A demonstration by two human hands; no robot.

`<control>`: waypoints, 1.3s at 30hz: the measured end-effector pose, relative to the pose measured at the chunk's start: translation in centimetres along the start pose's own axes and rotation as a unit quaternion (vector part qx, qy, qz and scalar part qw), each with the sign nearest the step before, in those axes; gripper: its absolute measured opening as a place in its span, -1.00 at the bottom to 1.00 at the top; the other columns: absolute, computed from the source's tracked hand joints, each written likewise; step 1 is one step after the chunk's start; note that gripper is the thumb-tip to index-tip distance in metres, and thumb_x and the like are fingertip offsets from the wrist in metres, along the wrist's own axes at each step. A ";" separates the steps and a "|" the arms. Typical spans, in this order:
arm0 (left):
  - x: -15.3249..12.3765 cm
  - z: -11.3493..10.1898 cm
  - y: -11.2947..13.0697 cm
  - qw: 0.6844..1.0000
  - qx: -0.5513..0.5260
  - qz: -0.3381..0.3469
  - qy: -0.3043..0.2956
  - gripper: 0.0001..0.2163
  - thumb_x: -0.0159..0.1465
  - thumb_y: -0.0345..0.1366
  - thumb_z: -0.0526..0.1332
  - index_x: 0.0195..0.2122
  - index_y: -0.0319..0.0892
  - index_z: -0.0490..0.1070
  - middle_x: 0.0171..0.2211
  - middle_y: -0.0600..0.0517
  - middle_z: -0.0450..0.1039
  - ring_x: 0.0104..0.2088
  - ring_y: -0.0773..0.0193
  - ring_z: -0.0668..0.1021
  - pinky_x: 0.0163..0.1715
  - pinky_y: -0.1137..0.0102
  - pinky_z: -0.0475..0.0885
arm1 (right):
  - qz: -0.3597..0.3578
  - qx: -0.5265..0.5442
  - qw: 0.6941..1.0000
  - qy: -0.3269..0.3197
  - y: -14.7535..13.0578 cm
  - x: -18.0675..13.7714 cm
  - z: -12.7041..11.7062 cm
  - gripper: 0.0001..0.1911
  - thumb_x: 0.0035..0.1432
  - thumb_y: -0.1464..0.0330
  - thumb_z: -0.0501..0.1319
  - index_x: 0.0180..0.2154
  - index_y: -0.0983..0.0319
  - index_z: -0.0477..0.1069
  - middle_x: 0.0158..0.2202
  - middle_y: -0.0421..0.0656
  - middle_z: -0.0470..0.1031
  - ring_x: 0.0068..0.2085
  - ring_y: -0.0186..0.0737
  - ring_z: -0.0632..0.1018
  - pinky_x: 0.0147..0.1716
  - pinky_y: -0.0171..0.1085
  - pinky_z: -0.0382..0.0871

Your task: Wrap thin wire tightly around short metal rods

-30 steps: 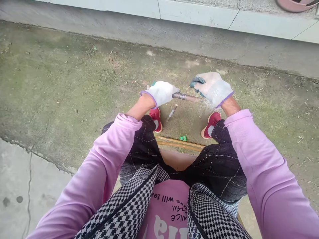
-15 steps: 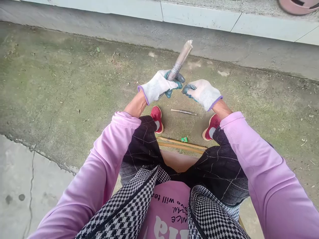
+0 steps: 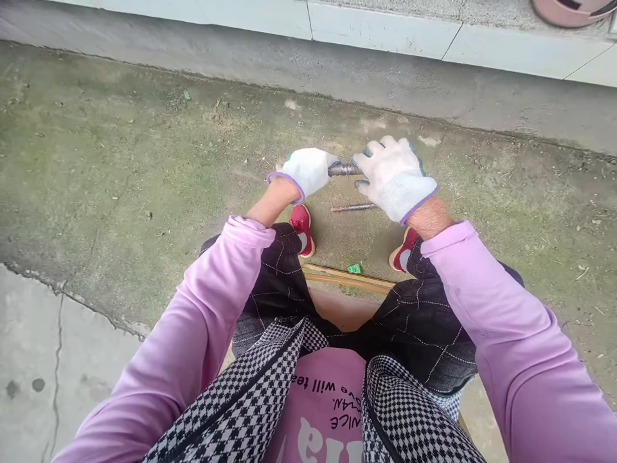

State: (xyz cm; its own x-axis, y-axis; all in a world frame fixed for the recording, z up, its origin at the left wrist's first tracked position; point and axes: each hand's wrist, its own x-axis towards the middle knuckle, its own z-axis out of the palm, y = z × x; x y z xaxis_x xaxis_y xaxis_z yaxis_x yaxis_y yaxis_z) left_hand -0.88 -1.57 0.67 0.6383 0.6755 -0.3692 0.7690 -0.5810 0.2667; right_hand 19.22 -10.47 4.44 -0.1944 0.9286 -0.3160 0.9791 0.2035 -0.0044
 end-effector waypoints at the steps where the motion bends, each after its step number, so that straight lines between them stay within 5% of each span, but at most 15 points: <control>1: -0.3 0.0 0.4 1.000 0.017 0.014 -0.006 -0.55 0.68 -0.49 0.16 0.34 -0.19 0.85 0.19 -0.25 0.87 0.19 -0.11 0.78 0.19 0.16 0.54 | 0.000 0.003 1.000 -0.021 0.1 0.3 0.6 -0.54 0.67 0.22 0.38 0.43 0.22 0.67 0.39 0.23 0.77 0.39 0.48 0.69 0.30 0.17 0.54; 6: -0.9 -1.1 2.4 0.998 0.024 0.057 0.010 -0.49 0.65 -0.49 0.15 0.44 -0.21 0.81 0.33 -0.39 0.80 0.37 -0.33 0.75 0.41 -0.08 0.53 | 0.056 0.160 0.983 -0.067 1.9 0.7 2.3 -0.57 0.64 0.20 0.45 0.39 0.15 0.67 0.11 0.14 0.84 0.08 0.33 0.79 0.05 0.03 0.56; 9: -1.2 -2.4 2.5 0.992 -0.014 0.082 0.099 -0.37 0.60 -0.45 0.27 0.65 -0.09 0.68 0.63 -0.33 0.61 0.69 -0.40 0.51 0.71 -0.20 0.32 | 0.128 0.253 0.959 -0.008 3.5 0.5 1.3 -0.83 0.56 0.31 0.56 0.07 0.08 0.65 -0.13 -0.01 0.73 -0.05 0.13 0.69 0.01 -0.05 0.53; 11: -1.2 -2.7 2.2 0.982 -0.074 0.074 0.155 -0.34 0.61 -0.38 0.32 0.71 0.05 0.63 0.69 -0.20 0.57 0.78 -0.33 0.39 0.79 -0.16 0.27 | 0.187 0.320 0.929 0.020 4.3 0.1 0.2 -0.75 0.55 0.41 0.51 -0.13 0.05 0.50 -0.29 -0.15 0.56 -0.23 -0.05 0.55 -0.16 -0.12 0.46; 13: -0.9 -2.1 1.8 0.973 -0.150 0.040 0.172 -0.40 0.62 -0.35 0.32 0.65 0.10 0.68 0.61 -0.15 0.66 0.75 -0.24 0.44 0.76 -0.08 0.37 | 0.217 0.437 0.872 0.037 4.5 -0.5 -0.9 -0.72 0.56 0.50 0.41 -0.16 0.04 0.44 -0.36 -0.25 0.44 -0.37 -0.19 0.38 -0.36 -0.18 0.31; 16: 0.4 0.3 2.2 0.947 -0.290 0.040 0.132 -0.35 0.52 -0.42 0.37 0.64 -0.12 0.63 0.57 -0.18 0.69 0.61 -0.10 0.62 0.68 0.10 0.49 | 0.192 0.603 0.773 0.036 3.9 -1.4 -2.1 -0.76 0.42 0.56 0.37 -0.09 0.07 0.55 -0.41 -0.34 0.38 -0.48 -0.29 0.22 -0.53 -0.22 0.10; 18: 1.6 2.2 3.0 0.912 -0.394 0.069 0.090 -0.22 0.42 -0.49 0.42 0.70 -0.27 0.53 0.58 -0.27 0.68 0.53 -0.02 0.69 0.59 0.22 0.56 | 0.163 0.648 0.744 0.013 3.3 -1.7 -2.4 -0.76 0.30 0.53 0.45 -0.09 0.09 0.60 -0.42 -0.34 0.39 -0.48 -0.31 0.22 -0.56 -0.23 0.08; 21: 2.6 3.9 4.1 0.872 -0.481 0.091 0.015 -0.49 0.40 -0.55 0.40 0.37 -0.28 0.76 0.23 -0.19 0.85 0.20 0.09 0.80 0.36 0.25 0.67 | 0.153 0.665 0.731 -0.009 3.2 -1.7 -2.4 -0.77 0.25 0.49 0.49 -0.09 0.11 0.64 -0.43 -0.33 0.43 -0.49 -0.32 0.25 -0.56 -0.23 0.09; 26: 1.9 2.4 3.8 0.843 -0.534 0.034 -0.048 -0.91 0.54 -0.45 0.42 -0.07 -0.21 0.75 -0.30 0.03 0.66 -0.29 0.28 0.64 0.04 0.26 0.68 | 0.222 0.609 0.759 0.056 5.8 -1.1 -0.8 -0.80 0.46 0.53 0.41 -0.03 0.11 0.58 -0.43 -0.36 0.41 -0.47 -0.32 0.25 -0.44 -0.18 0.09; 30: 1.5 0.9 2.5 0.866 -0.500 0.002 -0.023 -0.93 0.43 -0.44 0.51 -0.18 -0.15 0.69 -0.35 0.08 0.60 -0.25 0.26 0.63 0.00 0.28 0.62 | 0.263 0.377 0.888 0.011 7.9 -0.5 1.2 -0.75 0.58 0.48 0.39 -0.13 0.04 0.43 -0.36 -0.24 0.48 -0.38 -0.20 0.36 -0.25 -0.09 0.29; 32: 1.7 0.8 1.8 0.890 -0.455 0.000 -0.016 -0.91 0.40 -0.43 0.49 -0.25 -0.12 0.67 -0.37 0.09 0.57 -0.19 0.19 0.67 0.00 0.27 0.60 | 0.250 0.297 0.922 -0.015 8.3 -0.2 2.0 -0.63 0.54 0.51 0.46 -0.21 0.03 0.37 -0.34 -0.21 0.47 -0.33 -0.16 0.33 -0.14 -0.05 0.28; 36: 2.2 1.2 0.1 0.914 -0.405 -0.014 0.002 -0.83 0.41 -0.41 0.48 -0.33 -0.11 0.62 -0.38 0.06 0.52 -0.05 0.07 0.69 0.13 0.16 0.63 | 0.197 0.207 0.950 -0.121 8.3 0.0 2.6 -0.50 0.41 0.60 0.53 -0.37 0.05 0.36 -0.45 -0.23 0.39 -0.37 -0.16 0.28 -0.17 -0.03 0.23; 39: 2.5 1.0 -1.1 0.884 -0.464 -0.047 -0.016 -0.71 0.51 -0.40 0.48 -0.38 -0.10 0.55 -0.41 0.02 0.50 -0.08 0.08 0.63 0.21 0.04 0.62 | 0.174 0.231 0.930 -0.227 8.6 -1.3 2.7 -0.66 0.37 0.61 0.51 -0.36 0.11 0.58 -0.51 -0.23 0.43 -0.45 -0.19 0.36 -0.31 -0.10 0.22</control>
State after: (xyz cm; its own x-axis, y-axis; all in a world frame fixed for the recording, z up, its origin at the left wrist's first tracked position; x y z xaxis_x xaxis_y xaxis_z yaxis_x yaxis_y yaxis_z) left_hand -0.20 0.29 -1.48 0.5798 0.6797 -0.4493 0.5251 0.1099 0.8439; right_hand 28.02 -10.80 2.31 0.0818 0.6648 -0.7425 0.9198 -0.3372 -0.2006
